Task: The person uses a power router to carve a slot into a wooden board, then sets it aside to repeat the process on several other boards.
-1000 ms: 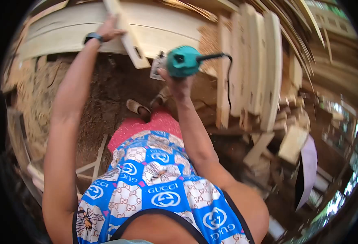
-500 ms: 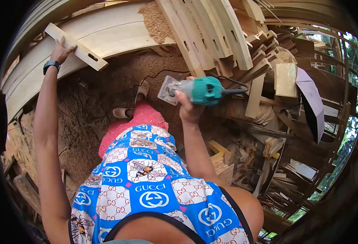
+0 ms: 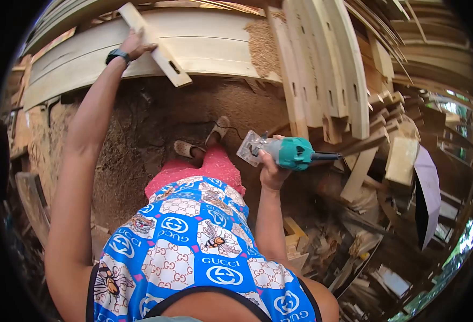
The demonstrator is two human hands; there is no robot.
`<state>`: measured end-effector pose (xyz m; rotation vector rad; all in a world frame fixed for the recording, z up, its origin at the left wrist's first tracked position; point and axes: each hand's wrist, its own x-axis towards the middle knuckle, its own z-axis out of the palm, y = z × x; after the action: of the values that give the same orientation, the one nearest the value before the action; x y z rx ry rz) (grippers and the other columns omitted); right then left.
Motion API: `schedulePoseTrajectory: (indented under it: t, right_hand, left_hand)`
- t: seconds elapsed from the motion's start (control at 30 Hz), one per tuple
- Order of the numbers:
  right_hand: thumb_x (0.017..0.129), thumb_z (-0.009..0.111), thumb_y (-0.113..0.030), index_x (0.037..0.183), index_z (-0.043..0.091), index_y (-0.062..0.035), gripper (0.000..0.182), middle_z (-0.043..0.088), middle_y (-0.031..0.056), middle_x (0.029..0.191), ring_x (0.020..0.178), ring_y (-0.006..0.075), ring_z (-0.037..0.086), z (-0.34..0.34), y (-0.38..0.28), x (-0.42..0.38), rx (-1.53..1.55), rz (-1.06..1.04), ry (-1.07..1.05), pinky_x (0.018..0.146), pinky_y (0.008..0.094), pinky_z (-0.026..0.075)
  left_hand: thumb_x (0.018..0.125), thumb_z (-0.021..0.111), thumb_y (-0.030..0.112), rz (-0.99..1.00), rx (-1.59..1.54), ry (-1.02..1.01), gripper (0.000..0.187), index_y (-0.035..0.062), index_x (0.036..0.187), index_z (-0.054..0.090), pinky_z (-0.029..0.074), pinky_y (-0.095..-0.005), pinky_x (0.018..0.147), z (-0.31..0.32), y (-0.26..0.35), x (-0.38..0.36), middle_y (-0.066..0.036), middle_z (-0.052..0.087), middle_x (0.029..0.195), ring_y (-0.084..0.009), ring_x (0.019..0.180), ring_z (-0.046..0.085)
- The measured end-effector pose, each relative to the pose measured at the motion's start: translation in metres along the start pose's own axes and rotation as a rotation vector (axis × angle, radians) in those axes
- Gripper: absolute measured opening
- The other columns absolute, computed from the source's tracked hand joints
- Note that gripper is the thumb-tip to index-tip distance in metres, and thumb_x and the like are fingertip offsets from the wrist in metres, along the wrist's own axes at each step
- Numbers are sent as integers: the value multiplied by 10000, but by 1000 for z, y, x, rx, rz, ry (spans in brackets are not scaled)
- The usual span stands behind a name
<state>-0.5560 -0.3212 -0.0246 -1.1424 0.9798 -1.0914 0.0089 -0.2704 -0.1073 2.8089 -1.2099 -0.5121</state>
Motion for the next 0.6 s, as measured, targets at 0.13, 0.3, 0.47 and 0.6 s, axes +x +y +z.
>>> schedulePoseTrajectory:
  t: [0.13, 0.3, 0.47, 0.6]
  right_hand:
    - [691, 781, 57, 1330, 524, -56, 698, 580, 100, 1300, 1167, 234, 590, 70, 38, 17, -108, -60, -346, 1020, 393, 497]
    - [704, 858, -10, 1334, 543, -42, 704, 586, 88, 1294, 1155, 214, 592, 148, 49, 63, -336, -320, -609, 1018, 380, 495]
    - [683, 876, -3, 1252, 613, -28, 627, 647, 67, 1183, 1109, 218, 623, 201, 43, 89, -331, -203, -679, 1012, 384, 508]
    - [671, 911, -18, 1241, 628, -48, 638, 665, 49, 1163, 1057, 197, 643, 214, 62, 98, -179, -134, -701, 977, 372, 524]
  left_hand:
    - [809, 750, 683, -24, 8, -36, 1186, -40, 1603, 246, 331, -416, 1230, -8, 8, -4, -434, 143, 1612, -490, 1460, 383]
    - [807, 751, 687, -97, 30, -83, 1188, 8, 1626, 222, 343, -436, 1223, -13, 19, -5, -376, 141, 1646, -465, 1454, 409]
    - [789, 783, 669, -88, -2, -84, 1204, 82, 1653, 185, 348, -441, 1216, -21, 16, -12, -340, 90, 1673, -435, 1460, 418]
    - [694, 882, 618, -104, -8, -100, 1296, 161, 1668, 158, 368, -416, 1205, -23, 13, -14, -313, 46, 1689, -427, 1442, 449]
